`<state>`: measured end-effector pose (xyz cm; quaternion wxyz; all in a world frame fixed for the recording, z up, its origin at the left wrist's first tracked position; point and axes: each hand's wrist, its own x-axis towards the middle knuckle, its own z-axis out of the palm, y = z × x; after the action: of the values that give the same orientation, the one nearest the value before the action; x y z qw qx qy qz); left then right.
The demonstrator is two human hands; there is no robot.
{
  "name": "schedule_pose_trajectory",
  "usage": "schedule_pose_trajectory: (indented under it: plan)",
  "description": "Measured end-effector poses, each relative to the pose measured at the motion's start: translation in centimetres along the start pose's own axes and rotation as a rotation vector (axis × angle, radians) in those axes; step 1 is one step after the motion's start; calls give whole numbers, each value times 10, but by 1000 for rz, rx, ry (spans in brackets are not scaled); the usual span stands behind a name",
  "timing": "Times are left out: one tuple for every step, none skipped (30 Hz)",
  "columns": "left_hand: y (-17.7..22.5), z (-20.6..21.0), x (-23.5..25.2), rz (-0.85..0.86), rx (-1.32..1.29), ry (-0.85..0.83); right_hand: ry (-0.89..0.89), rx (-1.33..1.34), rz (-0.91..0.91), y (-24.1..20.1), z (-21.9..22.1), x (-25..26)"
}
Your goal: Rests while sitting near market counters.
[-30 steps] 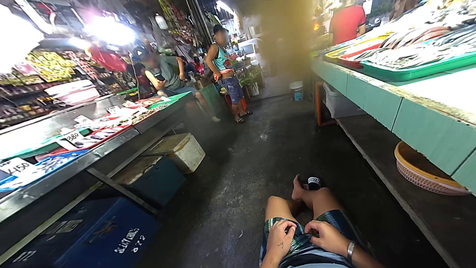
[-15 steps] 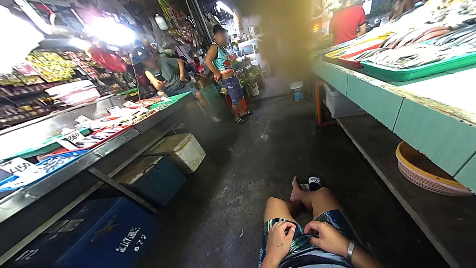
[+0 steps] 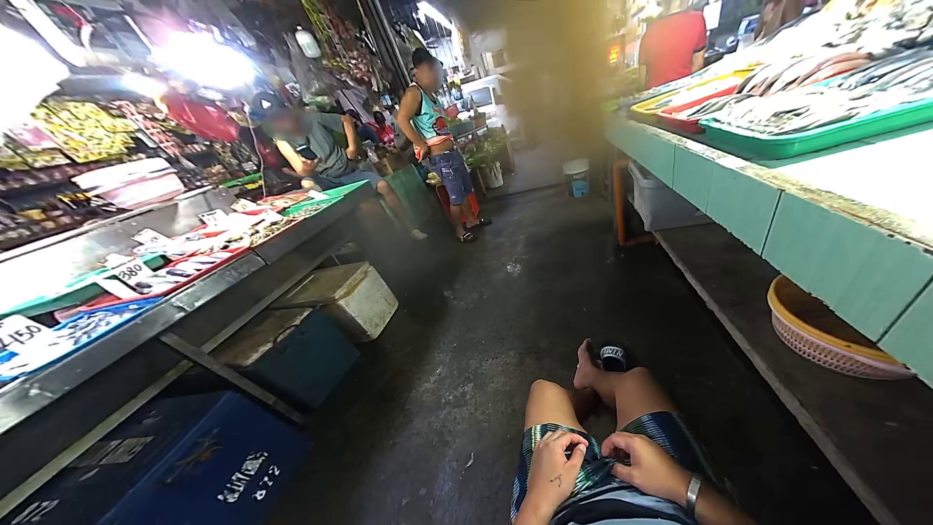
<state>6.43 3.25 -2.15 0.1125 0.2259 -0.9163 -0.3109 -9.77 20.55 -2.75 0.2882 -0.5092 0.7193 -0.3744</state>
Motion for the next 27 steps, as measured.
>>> schedule_pose_trajectory:
  plan:
    - [-1, 0, -1, -3, -1, 2, -1, 1, -6, -1, 0, 0]
    - [-3, -1, -2, -8, -4, 9, -1, -1, -14, -1, 1, 1]
    - [-5, -1, -4, -18, -5, 16, -8, -4, -19, -3, 1, 2]
    - [-8, -2, -5, -31, -5, 28, -20, -8, -21, -5, 2, 3]
    - [-10, -3, -6, -45, -4, 38, -36, -16, -21, -8, 2, 5]
    - [-12, -5, -8, -58, -5, 44, -52, -24, -20, -11, 2, 7]
    - [-14, -6, -9, -72, -6, 48, -64, -32, -21, -12, 3, 10]
    - [-16, -8, -10, -85, -10, 51, -73, -40, -26, -13, 4, 12]
    - [-17, -9, -10, -93, -16, 53, -79, -47, -30, -13, 5, 13]
    - [-18, -9, -11, -96, -23, 56, -81, -53, -33, -13, 6, 14]
    - [-18, -9, -11, -93, -30, 57, -83, -57, -31, -12, 7, 14]
    - [-17, -8, -11, -86, -35, 58, -85, -58, -25, -12, 6, 14]
    - [-16, -8, -10, -77, -34, 56, -83, -54, -19, -12, 5, 12]
    - [-14, -7, -9, -66, -30, 53, -75, -46, -16, -10, 4, 11]
    - [-12, -6, -7, -55, -23, 51, -60, -38, -14, -8, 4, 9]
    - [-10, -4, -5, -45, -17, 45, -44, -33, -13, -5, 3, 8]
    - [-8, -3, -3, -34, -10, 38, -31, -31, -12, -3, 2, 6]
    - [-7, -1, -2, -25, -7, 30, -18, -30, -13, -1, 2, 4]
    - [-6, 0, -1, -18, -5, 20, -6, -27, -13, 1, 2, 3]
    - [-4, 1, 0, -12, -3, 14, -3, -22, -12, 2, 1, 3]
    - [-3, 1, 0, -8, 1, 9, -1, -19, -11, 2, 1, 2]
    - [-3, 1, -1, -9, 6, 7, -2, -20, -10, 1, 1, 2]
    - [-4, 0, -1, -13, 9, 8, -9, -19, -8, 0, 1, 3]
    - [-5, -1, -2, -21, 10, 12, -17, -22, -9, -2, 1, 3]
    - [-7, -1, -3, -30, 8, 22, -30, -25, -11, -4, 1, 4]
    - [-9, -3, -5, -42, 5, 32, -40, -34, -16, -6, 1, 6]
    - [-11, -4, -6, -57, 3, 41, -49, -42, -22, -7, 3, 8]
